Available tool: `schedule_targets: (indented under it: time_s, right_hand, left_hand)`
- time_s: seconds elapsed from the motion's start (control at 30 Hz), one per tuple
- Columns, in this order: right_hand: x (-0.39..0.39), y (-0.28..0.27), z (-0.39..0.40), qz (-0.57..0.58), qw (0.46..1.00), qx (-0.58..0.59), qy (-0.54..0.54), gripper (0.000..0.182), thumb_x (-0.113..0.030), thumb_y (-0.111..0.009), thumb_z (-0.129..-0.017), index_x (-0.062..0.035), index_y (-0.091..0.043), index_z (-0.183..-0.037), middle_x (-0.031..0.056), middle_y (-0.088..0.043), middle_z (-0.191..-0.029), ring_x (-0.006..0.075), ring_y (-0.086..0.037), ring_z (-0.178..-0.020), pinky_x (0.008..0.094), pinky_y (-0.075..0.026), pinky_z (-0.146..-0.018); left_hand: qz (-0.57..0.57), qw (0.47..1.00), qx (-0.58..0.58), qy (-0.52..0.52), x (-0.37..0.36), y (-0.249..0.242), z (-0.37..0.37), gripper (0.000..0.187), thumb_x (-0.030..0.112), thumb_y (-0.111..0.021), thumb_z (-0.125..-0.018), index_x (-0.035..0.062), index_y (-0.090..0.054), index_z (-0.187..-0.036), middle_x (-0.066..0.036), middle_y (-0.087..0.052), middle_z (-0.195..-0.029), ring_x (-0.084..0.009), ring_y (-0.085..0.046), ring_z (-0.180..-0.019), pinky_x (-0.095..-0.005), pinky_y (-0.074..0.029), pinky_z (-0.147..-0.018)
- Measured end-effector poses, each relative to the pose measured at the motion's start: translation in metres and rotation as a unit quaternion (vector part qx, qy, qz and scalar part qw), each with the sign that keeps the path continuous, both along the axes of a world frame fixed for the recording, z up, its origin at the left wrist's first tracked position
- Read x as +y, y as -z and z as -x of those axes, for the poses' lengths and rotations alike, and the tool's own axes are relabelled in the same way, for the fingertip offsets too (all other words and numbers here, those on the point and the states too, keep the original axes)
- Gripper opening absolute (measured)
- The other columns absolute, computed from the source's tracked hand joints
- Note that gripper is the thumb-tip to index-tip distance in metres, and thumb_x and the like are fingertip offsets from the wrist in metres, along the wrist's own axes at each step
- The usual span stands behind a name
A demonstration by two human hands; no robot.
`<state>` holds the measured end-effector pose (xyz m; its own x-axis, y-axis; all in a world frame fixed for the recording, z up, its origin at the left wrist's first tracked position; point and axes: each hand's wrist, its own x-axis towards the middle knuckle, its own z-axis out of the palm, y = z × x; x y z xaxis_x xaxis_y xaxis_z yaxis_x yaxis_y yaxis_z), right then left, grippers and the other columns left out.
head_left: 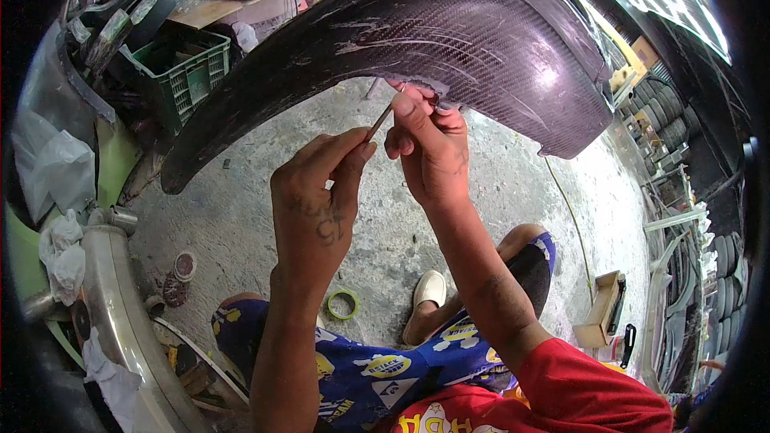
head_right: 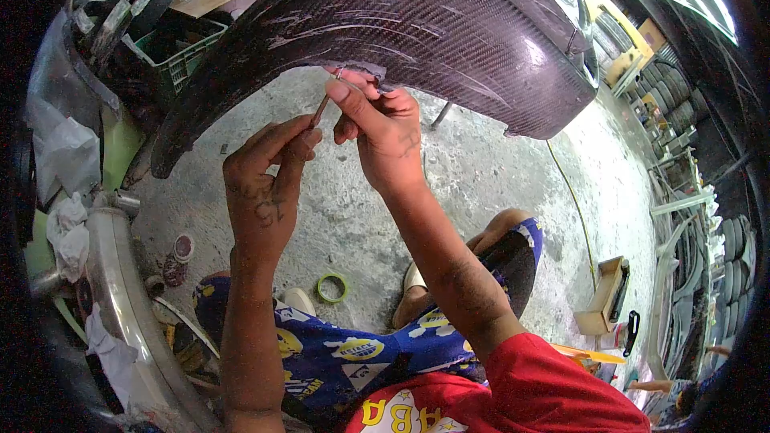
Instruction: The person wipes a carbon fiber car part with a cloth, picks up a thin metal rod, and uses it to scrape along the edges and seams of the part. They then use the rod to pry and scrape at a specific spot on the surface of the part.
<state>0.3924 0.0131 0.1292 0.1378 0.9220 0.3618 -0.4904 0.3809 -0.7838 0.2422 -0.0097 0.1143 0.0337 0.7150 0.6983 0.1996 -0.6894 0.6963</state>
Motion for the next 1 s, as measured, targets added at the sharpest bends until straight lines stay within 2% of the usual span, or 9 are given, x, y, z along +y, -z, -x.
schedule_targets:
  time_s: [0.07, 0.13, 0.23, 0.6, 1.0]
  right_hand:
    - [0.0022, 0.0023, -0.0020, -0.003, 1.000, -0.002, -0.005, 0.021, -0.008, -0.078, -0.087, 0.0024, -0.071, -0.103, 0.0011, -0.064, -0.078, 0.0086, -0.053, -0.054, 0.0263, -0.047, -0.053]
    - [0.0021, 0.0020, -0.0028, -0.007, 1.000, -0.004, -0.009, 0.023, -0.009, -0.078, -0.087, 0.0031, -0.071, -0.105, 0.0007, -0.064, -0.077, 0.0087, -0.053, -0.055, 0.0264, -0.047, -0.054]
    - [0.0010, 0.0007, -0.0001, 0.000, 1.000, -0.006, 0.002, 0.026, -0.011, -0.078, -0.087, 0.0038, -0.071, -0.108, -0.0002, -0.061, -0.073, 0.0086, -0.053, -0.055, 0.0265, -0.047, -0.054]
    - [0.0012, 0.0015, -0.0007, 0.000, 1.000, -0.005, -0.002, 0.018, -0.014, -0.077, -0.090, 0.0000, -0.072, -0.099, -0.0003, -0.057, -0.064, 0.0090, -0.053, -0.053, 0.0272, -0.048, -0.052]
    - [0.0014, 0.0016, -0.0025, 0.010, 1.000, -0.027, 0.007, 0.025, -0.020, -0.076, -0.091, 0.0019, -0.070, -0.101, 0.0013, -0.058, -0.064, 0.0096, -0.053, -0.054, 0.0265, -0.049, -0.053]
  left_hand:
    - [0.000, 1.000, -0.010, 0.005, -0.0011, 0.0002, 0.0007, 0.014, 0.008, -0.066, -0.096, -0.0010, -0.071, -0.106, -0.013, -0.070, -0.083, -0.0202, -0.068, -0.067, -0.0312, -0.051, -0.057]
    - [0.067, 0.998, 0.004, 0.013, -0.0042, -0.0025, 0.0041, 0.018, 0.011, -0.064, -0.098, -0.0005, -0.071, -0.109, -0.011, -0.074, -0.092, -0.0165, -0.071, -0.078, -0.0299, -0.056, -0.070]
    - [0.067, 0.997, 0.021, 0.012, -0.0052, -0.0042, 0.0056, 0.019, 0.011, -0.064, -0.098, -0.0008, -0.071, -0.110, -0.012, -0.074, -0.093, -0.0169, -0.071, -0.078, -0.0307, -0.057, -0.071]
    - [0.058, 0.998, 0.025, 0.023, -0.0043, -0.0038, 0.0018, 0.021, 0.012, -0.061, -0.100, -0.0005, -0.071, -0.114, -0.013, -0.074, -0.094, -0.0177, -0.070, -0.077, -0.0305, -0.056, -0.070]
    - [0.071, 0.997, 0.009, 0.037, -0.0055, -0.0029, -0.0034, 0.022, 0.013, -0.062, -0.099, -0.0018, -0.071, -0.113, -0.013, -0.074, -0.095, -0.0175, -0.071, -0.077, -0.0305, -0.058, -0.069]
